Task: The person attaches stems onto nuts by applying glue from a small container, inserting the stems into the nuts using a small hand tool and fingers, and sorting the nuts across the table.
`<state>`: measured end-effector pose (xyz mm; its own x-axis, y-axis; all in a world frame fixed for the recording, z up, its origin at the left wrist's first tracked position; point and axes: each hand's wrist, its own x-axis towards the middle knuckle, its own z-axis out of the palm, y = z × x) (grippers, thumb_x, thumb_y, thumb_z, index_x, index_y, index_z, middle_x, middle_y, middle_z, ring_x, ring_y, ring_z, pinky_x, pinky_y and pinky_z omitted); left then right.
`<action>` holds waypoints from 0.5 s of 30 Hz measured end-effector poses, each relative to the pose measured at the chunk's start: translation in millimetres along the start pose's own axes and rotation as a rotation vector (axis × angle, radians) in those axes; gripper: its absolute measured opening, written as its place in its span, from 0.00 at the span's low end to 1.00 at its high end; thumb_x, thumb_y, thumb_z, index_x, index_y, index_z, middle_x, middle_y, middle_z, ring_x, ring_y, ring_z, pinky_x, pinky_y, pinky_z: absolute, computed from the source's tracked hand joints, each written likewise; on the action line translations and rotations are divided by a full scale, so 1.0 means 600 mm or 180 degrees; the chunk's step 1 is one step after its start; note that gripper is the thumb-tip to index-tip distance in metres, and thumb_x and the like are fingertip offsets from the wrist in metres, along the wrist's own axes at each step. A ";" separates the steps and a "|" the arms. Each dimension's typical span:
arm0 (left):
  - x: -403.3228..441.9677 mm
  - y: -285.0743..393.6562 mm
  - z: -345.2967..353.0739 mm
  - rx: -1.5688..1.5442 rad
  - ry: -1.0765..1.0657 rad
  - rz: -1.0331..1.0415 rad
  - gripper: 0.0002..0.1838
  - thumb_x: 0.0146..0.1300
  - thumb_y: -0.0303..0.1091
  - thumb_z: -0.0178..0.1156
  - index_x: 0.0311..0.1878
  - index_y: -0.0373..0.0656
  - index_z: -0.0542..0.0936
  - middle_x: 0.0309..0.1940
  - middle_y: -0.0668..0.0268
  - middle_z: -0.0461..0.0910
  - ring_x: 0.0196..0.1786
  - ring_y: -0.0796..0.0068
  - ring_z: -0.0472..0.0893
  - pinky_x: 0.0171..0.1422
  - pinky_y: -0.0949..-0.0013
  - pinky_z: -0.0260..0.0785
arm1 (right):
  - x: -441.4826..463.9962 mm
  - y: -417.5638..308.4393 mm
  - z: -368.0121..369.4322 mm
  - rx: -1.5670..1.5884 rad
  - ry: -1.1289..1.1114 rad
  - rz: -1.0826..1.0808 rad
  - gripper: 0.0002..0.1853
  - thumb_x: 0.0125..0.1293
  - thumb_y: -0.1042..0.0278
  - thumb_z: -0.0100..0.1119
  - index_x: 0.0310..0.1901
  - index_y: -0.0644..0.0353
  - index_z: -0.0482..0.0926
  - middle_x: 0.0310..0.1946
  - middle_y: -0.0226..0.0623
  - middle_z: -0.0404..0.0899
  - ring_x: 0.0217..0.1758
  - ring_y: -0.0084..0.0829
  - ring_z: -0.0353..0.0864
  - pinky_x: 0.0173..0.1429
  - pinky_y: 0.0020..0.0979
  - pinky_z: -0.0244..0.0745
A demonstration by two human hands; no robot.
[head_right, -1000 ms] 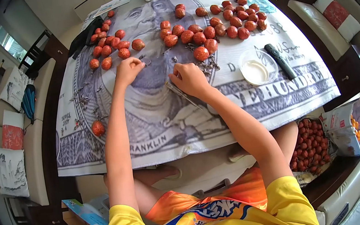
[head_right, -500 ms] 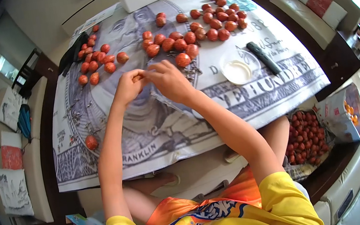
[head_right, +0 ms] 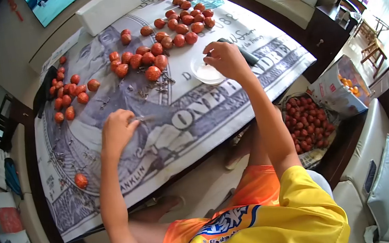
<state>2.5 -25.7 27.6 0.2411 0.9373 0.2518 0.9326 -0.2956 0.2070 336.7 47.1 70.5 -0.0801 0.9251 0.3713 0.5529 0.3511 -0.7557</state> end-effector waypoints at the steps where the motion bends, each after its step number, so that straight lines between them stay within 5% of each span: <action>1: -0.001 -0.008 0.004 -0.0044 0.0014 -0.0015 0.12 0.56 0.32 0.63 0.43 0.40 0.81 0.34 0.62 0.79 0.32 0.59 0.77 0.40 0.62 0.70 | 0.007 0.012 -0.006 -0.0260 -0.0140 0.0027 0.09 0.56 0.79 0.62 0.40 0.63 0.81 0.27 0.36 0.83 0.26 0.27 0.78 0.34 0.26 0.74; 4: 0.003 -0.022 0.013 0.0816 0.0379 -0.0732 0.09 0.57 0.35 0.62 0.37 0.40 0.79 0.34 0.60 0.78 0.34 0.57 0.76 0.42 0.60 0.71 | 0.031 0.034 -0.007 -0.0766 -0.0419 0.0030 0.06 0.53 0.79 0.61 0.35 0.64 0.82 0.25 0.36 0.82 0.25 0.30 0.77 0.33 0.29 0.73; 8: 0.021 -0.006 0.025 -0.0586 0.1651 -0.0036 0.07 0.58 0.33 0.61 0.36 0.41 0.79 0.33 0.60 0.77 0.35 0.58 0.75 0.43 0.61 0.69 | 0.053 0.046 0.001 -0.1272 -0.0507 -0.0369 0.07 0.50 0.80 0.61 0.33 0.65 0.83 0.24 0.38 0.82 0.25 0.33 0.77 0.35 0.33 0.74; 10: 0.022 0.025 0.045 -0.1462 0.1419 -0.0063 0.06 0.58 0.31 0.58 0.37 0.40 0.78 0.33 0.61 0.76 0.36 0.60 0.73 0.44 0.62 0.67 | 0.057 0.044 0.007 -0.1261 -0.0516 -0.0295 0.07 0.50 0.80 0.62 0.33 0.65 0.84 0.25 0.38 0.82 0.25 0.32 0.77 0.35 0.31 0.75; 15: 0.023 0.043 0.075 -0.1531 0.0785 0.0552 0.07 0.57 0.29 0.58 0.39 0.40 0.77 0.34 0.62 0.75 0.37 0.63 0.73 0.45 0.62 0.66 | 0.058 0.041 0.017 -0.1303 -0.0509 -0.0105 0.06 0.50 0.79 0.65 0.32 0.64 0.84 0.28 0.38 0.83 0.27 0.29 0.79 0.35 0.28 0.76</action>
<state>42.1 -12.1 -6.2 0.2562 0.8137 0.5218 0.6438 -0.5463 0.5358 339.2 89.5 59.1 -0.2129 0.9364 0.2791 0.8283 0.3245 -0.4567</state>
